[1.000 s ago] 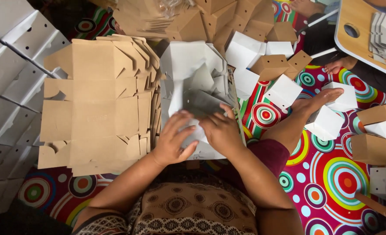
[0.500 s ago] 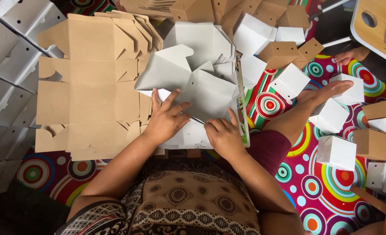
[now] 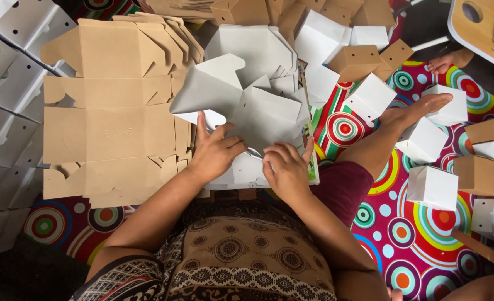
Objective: Assembling small white cardboard boxes from flat templates by folding them along creases.
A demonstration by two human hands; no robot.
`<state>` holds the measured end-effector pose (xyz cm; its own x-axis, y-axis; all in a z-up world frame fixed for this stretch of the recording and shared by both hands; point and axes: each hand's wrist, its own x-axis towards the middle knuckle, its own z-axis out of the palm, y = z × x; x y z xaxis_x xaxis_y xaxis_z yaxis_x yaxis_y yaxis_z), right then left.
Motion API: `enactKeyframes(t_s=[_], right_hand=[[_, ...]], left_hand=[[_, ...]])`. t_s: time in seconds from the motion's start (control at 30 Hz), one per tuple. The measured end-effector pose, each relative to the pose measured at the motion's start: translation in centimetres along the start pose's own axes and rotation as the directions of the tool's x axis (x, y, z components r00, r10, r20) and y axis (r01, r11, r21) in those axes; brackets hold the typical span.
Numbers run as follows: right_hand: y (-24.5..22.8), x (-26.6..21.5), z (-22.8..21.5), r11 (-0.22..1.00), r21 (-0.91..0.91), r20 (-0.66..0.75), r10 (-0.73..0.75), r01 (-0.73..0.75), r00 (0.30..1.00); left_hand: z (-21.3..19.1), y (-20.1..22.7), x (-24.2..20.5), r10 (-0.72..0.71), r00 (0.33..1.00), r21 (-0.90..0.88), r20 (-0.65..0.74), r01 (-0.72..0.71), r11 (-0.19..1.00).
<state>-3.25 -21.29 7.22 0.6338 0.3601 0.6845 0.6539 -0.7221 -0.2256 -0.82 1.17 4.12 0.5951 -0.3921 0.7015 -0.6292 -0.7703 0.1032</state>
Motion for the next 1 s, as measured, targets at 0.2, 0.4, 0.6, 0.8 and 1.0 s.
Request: enactKeyframes(t_s=[0.2, 0.4, 0.6, 0.8, 1.0], right_hand=[[0.9, -0.5, 0.5, 0.978, 0.168, -0.014, 0.124, -0.119, 0.992], [-0.5, 0.1, -0.2, 0.997, 0.079, 0.094, 0.015, -0.022, 0.995], [1.3, -0.1, 0.8, 0.980, 0.169, -0.062, 0.118, -0.107, 0.991], [1.0, 0.2, -0.1, 0.946, 0.306, -0.026, 0.120, -0.106, 0.992], [0.2, 1.8, -1.9, 0.997, 0.079, 0.111, -0.024, 0.016, 0.994]], left_hand=[[-0.4, 0.7, 0.7, 0.020, 1.000, -0.034, -0.007, -0.020, 0.999], [0.5, 0.1, 0.3, 0.051, 0.998, -0.034, -0.036, -0.052, 0.998], [-0.3, 0.4, 1.4, 0.046, 0.997, -0.063, -0.060, -0.050, 0.997], [-0.3, 0.5, 1.3, 0.002, 0.999, -0.076, -0.050, -0.005, 0.997], [0.4, 0.9, 2.3, -0.020, 0.999, -0.210, -0.038, 0.012, 0.978]])
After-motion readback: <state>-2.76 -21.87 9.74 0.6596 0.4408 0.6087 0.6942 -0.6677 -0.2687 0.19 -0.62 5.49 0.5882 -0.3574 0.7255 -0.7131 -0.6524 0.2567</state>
